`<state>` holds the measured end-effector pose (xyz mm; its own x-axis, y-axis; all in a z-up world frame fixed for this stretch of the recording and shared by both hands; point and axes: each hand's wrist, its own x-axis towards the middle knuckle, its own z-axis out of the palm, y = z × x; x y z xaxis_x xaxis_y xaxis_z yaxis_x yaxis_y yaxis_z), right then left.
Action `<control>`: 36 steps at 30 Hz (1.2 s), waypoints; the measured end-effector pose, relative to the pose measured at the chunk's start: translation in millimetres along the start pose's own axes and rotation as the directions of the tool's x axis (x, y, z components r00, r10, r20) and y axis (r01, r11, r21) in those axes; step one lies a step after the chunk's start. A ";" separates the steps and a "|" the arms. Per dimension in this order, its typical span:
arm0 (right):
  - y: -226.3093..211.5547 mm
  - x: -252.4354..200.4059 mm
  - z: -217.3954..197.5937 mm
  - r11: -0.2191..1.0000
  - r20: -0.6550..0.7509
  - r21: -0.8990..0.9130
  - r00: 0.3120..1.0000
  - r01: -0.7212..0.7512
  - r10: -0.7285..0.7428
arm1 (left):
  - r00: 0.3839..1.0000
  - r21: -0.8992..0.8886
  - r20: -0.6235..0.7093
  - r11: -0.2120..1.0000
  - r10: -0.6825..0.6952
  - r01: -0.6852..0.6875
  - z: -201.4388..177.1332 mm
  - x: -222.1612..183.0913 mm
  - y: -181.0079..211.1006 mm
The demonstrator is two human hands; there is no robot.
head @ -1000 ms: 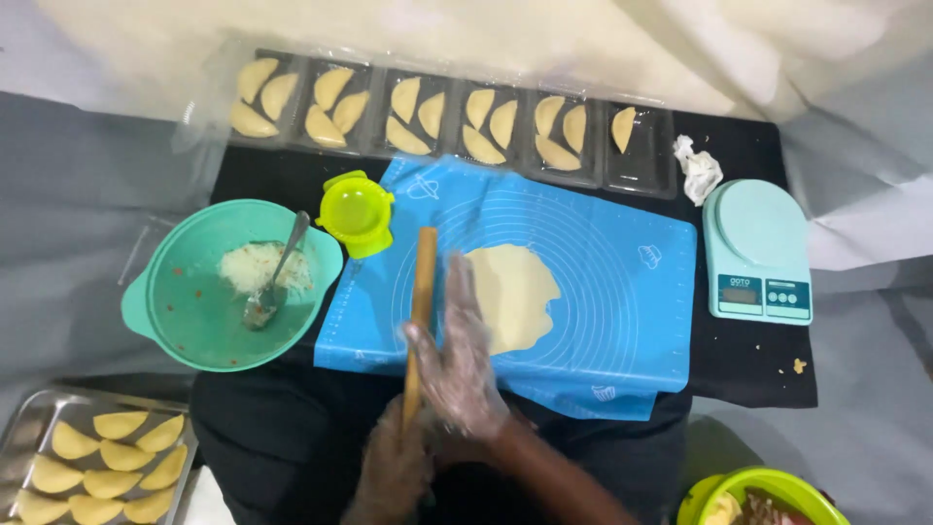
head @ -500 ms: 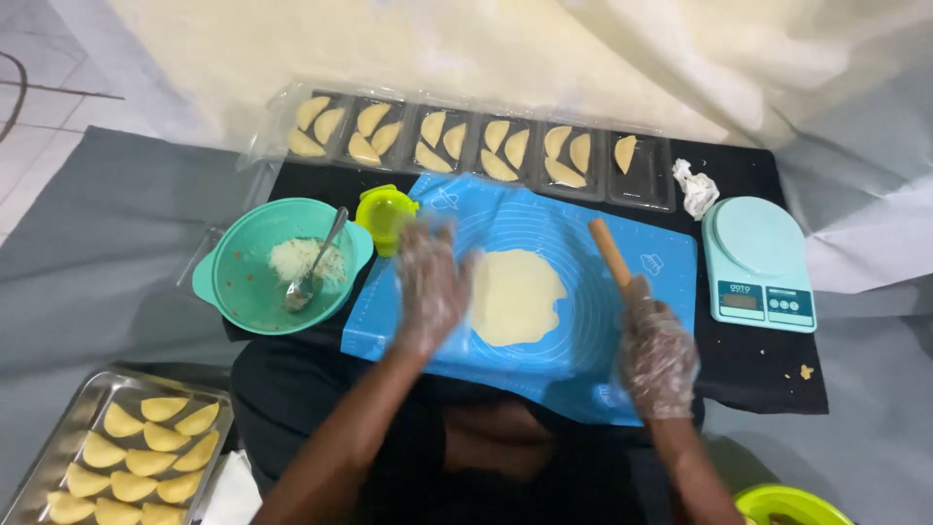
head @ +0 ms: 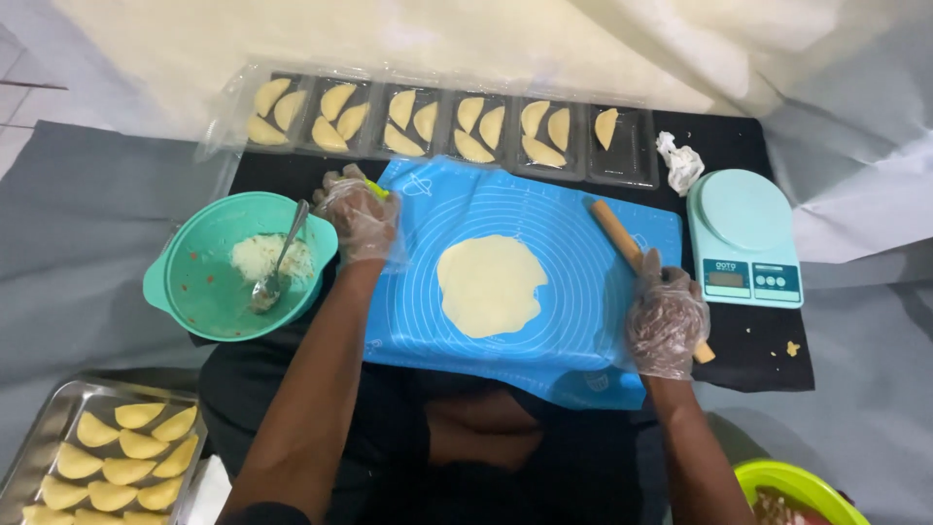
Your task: Rolling out dough with a rolling pin, adding filling with a spoon, and using a manual press mold to shape and seal dumplings.
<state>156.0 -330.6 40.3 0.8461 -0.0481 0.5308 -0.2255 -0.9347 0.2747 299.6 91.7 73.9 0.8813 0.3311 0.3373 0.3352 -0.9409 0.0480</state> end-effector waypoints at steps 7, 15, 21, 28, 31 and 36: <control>-0.2 0.8 -8.2 0.991 -0.060 0.133 0.998 -0.009 0.017 | 0.949 -0.299 -0.112 0.900 0.296 -0.316 -136.9 -48.7 42.3; -0.2 -4.5 -8.4 0.983 -0.102 0.145 0.986 -0.115 0.131 | 0.383 -0.675 -0.272 0.109 0.883 -0.730 -101.8 -114.9 122.7; 0.6 -2.5 -13.5 0.977 -0.111 0.159 0.981 -0.140 0.159 | -0.039 -0.443 0.140 0.028 0.989 -0.896 -112.5 -130.0 173.4; 3.3 0.7 -18.6 0.982 -0.209 0.154 0.968 -0.109 0.141 | -0.031 -0.501 0.024 -0.015 0.999 -0.865 -140.2 -111.7 159.1; 8.5 -6.1 -16.7 0.968 -0.298 0.247 0.948 -0.035 0.110 | 0.257 -0.593 -0.180 0.104 0.949 -0.798 -118.2 -105.9 134.9; 11.4 -13.2 -20.5 0.926 -0.216 0.378 0.974 0.013 0.074 | 0.736 -0.630 -0.245 0.474 0.631 -0.615 -105.8 -92.8 64.0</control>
<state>132.4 -333.4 52.9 0.7028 -0.0403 0.7102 -0.0155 -0.9990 -0.0413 204.0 -6.7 145.1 0.7788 -0.3669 0.5087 -0.5931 -0.6946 0.4071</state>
